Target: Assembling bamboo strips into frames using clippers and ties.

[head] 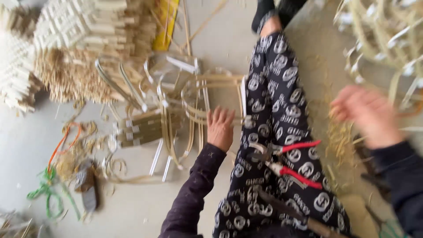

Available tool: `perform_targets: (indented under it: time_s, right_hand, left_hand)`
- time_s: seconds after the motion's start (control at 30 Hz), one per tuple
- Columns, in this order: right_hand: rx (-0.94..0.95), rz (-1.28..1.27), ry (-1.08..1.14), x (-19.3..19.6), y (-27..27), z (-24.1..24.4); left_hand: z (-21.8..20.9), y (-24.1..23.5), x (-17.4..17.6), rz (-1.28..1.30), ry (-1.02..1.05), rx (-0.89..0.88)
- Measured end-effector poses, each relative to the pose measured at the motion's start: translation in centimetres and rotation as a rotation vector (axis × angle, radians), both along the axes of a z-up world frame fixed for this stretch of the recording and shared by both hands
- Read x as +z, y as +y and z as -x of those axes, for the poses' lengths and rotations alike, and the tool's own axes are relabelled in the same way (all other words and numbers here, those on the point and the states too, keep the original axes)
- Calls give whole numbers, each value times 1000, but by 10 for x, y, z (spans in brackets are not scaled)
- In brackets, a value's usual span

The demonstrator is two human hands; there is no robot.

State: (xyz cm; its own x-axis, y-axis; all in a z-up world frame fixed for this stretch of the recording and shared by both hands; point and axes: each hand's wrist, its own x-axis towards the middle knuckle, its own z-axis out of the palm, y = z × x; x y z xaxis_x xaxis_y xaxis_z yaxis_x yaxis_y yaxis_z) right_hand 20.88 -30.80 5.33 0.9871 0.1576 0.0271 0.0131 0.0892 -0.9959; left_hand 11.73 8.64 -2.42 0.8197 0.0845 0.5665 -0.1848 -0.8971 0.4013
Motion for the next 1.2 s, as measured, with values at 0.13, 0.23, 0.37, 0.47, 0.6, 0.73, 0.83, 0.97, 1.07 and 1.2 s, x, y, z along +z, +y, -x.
perform_targets:
  time_s: [0.13, 0.23, 0.37, 0.47, 0.6, 0.73, 0.83, 0.97, 1.07, 1.2]
  right_hand:
    - [270, 62, 243, -33, 40, 10]
    - [364, 131, 318, -20, 61, 1]
    - [393, 102, 329, 14, 78, -2]
    - [409, 78, 313, 15, 83, -2]
    - [414, 119, 361, 32, 92, 7]
    - [455, 131, 324, 42, 94, 12]
    - [464, 107, 301, 49, 88, 12]
    - [440, 65, 194, 46, 68, 2]
    - [313, 38, 117, 68, 59, -2]
    - [354, -67, -161, 73, 57, 19]
  left_hand:
    - [-45, 26, -16, -116, 453, -173]
    - [-68, 48, 15, 43, 387, -189]
    - [-79, 58, 100, 431, 35, -131]
    - [-105, 51, 173, 495, -154, -127]
    - [-149, 29, 276, 414, -294, -122]
    - [-192, 9, 368, 325, -622, -270]
    - [-204, -3, 413, 402, -666, -320]
    - [-151, -24, 428, 361, -805, -354]
    - [-101, -35, 383, 234, -732, -301]
    - [-68, -44, 293, 339, -457, -193]
